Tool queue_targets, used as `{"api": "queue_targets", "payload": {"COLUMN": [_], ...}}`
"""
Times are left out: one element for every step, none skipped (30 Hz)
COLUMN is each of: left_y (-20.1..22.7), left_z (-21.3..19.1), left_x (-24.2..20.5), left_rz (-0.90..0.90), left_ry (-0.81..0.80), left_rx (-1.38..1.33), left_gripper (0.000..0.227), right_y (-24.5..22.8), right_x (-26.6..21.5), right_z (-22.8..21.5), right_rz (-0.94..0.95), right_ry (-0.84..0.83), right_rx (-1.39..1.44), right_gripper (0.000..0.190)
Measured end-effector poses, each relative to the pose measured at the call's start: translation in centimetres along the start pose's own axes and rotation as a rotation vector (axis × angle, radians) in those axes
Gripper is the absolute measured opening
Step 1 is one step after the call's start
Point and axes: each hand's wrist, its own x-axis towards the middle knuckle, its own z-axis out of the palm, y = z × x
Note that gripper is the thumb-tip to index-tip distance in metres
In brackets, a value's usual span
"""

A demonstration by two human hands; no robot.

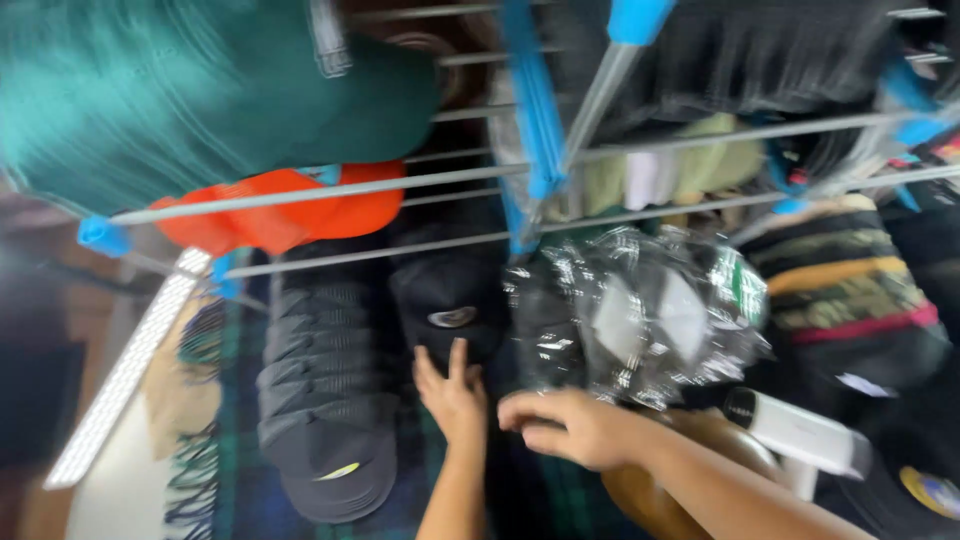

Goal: Brushing and steaming various caps to clean and shape them

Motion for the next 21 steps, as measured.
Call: {"api": "queue_targets", "payload": {"left_y": [-0.1,0.1,0.3,0.6,0.9,1.3,3.2,5.1,6.9,9.1,11.0,12.8,16.6,20.2,23.7,28.0,32.2,36.2,39.0,41.7,44.2], "left_z": [0.0,0.2,0.4,0.4,0.4,0.5,-1.1,-2.6,-4.2,-4.8,-6.0,-7.1,-8.1,-9.0,-10.1,-10.9,-11.8,-12.8,-11.7,-10.5,-9.6], "left_x": [0.6,1.2,1.8,1.6,1.8,2.0,1.5,1.0,0.6,-1.0,-2.7,-4.4,-5.4,-6.4,-7.7,-9.3,-11.1,-12.9,-15.2,-17.4,-20.0], "left_rz": [0.033,0.088,0.14,0.172,0.178,0.184,0.229,0.209,0.187,0.229,0.195,0.159,0.181,0.314,0.442,0.457,0.527,0.593,0.6,0.532,0.44], "left_ry": [-0.028,0.029,0.083,0.052,0.053,0.055,0.029,0.04,0.059,0.042,0.076,0.106,0.098,0.11,0.128,0.123,-0.046,-0.219,-0.213,-0.533,-0.863], "left_rx": [-0.023,-0.037,-0.05,-0.073,-0.076,-0.079,-0.104,-0.072,-0.036,-0.057,-0.14,-0.224,-0.224,-0.322,-0.417,-0.413,-0.515,-0.614,-0.607,-0.739,-0.859], "left_gripper": [0.066,0.061,0.055,0.055,0.055,0.054,0.054,0.053,0.053,0.053,0.044,0.035,0.035,0.022,0.014,0.014,0.013,0.016,0.016,0.015,0.015], "right_y": [0.6,1.3,1.8,3.6,5.5,7.3,8.5,9.7,11.0,13.5,16.1,18.7,20.3,22.0,23.7,26.0,28.2,30.4,32.7,35.0,37.1], "right_x": [-3.5,-7.1,-10.8,-14.3,-17.5,-20.9,-23.7,-26.7,-29.5,-32.6,-35.7,-38.6,-41.0,-43.2,-45.3,-47.1,-48.9,-50.5,-51.6,-52.4,-53.5], "right_z": [0.5,1.0,1.8,2.5,3.4,4.4,4.4,4.5,4.5,4.8,4.9,5.1,4.9,4.7,4.4,4.4,4.6,4.8,4.6,4.5,5.0], "right_rz": [0.02,0.048,0.073,0.09,0.061,0.023,0.023,-0.082,-0.196,-0.203,-0.02,0.17,0.166,0.29,0.419,0.414,0.441,0.47,0.46,0.568,0.692], "right_ry": [0.043,0.084,0.124,0.167,0.334,0.502,0.558,0.665,0.764,0.815,0.98,1.136,1.153,1.291,1.415,1.421,1.599,1.774,1.77,1.805,1.835], "right_rx": [0.013,0.109,0.21,0.229,0.415,0.597,0.613,0.673,0.724,0.731,0.695,0.66,0.676,0.706,0.733,0.749,0.876,1.008,1.016,1.061,1.106], "right_gripper": [0.029,0.031,0.032,0.032,0.036,0.041,0.041,0.038,0.036,0.036,0.035,0.036,0.036,0.034,0.033,0.033,0.031,0.029,0.029,0.036,0.046]}}
